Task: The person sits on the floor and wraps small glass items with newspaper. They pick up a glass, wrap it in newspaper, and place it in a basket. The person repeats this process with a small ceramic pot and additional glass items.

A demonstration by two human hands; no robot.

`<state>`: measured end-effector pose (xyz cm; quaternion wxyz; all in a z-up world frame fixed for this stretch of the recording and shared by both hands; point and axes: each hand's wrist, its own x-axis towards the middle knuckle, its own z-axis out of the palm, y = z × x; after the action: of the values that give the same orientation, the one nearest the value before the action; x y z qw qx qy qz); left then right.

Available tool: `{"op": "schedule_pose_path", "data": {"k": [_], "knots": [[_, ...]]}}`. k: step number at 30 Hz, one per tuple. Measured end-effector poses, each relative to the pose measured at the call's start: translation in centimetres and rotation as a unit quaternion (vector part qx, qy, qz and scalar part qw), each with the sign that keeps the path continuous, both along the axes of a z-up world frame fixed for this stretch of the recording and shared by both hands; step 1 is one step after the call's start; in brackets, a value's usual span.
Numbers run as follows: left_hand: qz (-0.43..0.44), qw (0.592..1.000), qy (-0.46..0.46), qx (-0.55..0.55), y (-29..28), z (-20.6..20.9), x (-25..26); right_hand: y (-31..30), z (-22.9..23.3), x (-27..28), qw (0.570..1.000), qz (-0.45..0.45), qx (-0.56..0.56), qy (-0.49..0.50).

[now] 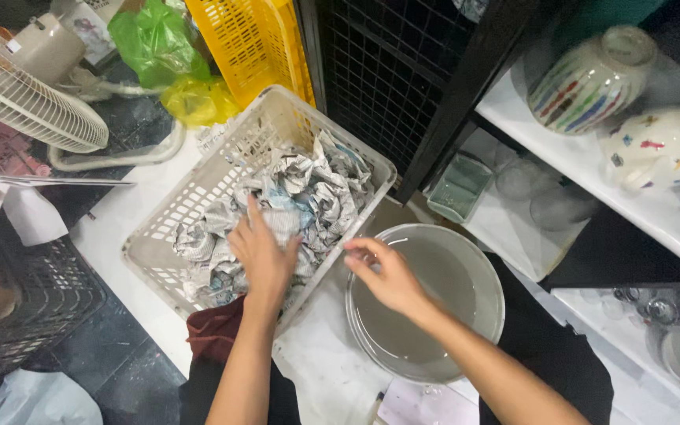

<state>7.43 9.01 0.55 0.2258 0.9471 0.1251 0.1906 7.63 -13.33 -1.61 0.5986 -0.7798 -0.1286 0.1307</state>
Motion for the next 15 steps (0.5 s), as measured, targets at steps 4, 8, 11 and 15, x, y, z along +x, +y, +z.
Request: {"op": "schedule_pose_path", "data": {"k": [4, 8, 11, 15], "knots": [[0.047, 0.996, 0.034, -0.071, 0.7, -0.5, -0.2, 0.6, -0.7, -0.2, 1.000, 0.010, 0.000, -0.007], [-0.007, 0.982, -0.039, -0.184, -1.4, 0.2, -1.4, 2.9, -1.2, 0.1, 0.982, 0.020, 0.147, 0.114], [-0.201, 0.962, -0.154, -0.103, -3.5, 1.2, -3.8, 2.5, -1.2, 0.6, 0.926, -0.003, 0.283, 0.250], [-0.320, 0.941, -0.100, -0.051, -5.8, 2.6, -5.3, 0.6, -0.6, 1.4, 0.943, -0.065, 0.142, 0.293]]}}
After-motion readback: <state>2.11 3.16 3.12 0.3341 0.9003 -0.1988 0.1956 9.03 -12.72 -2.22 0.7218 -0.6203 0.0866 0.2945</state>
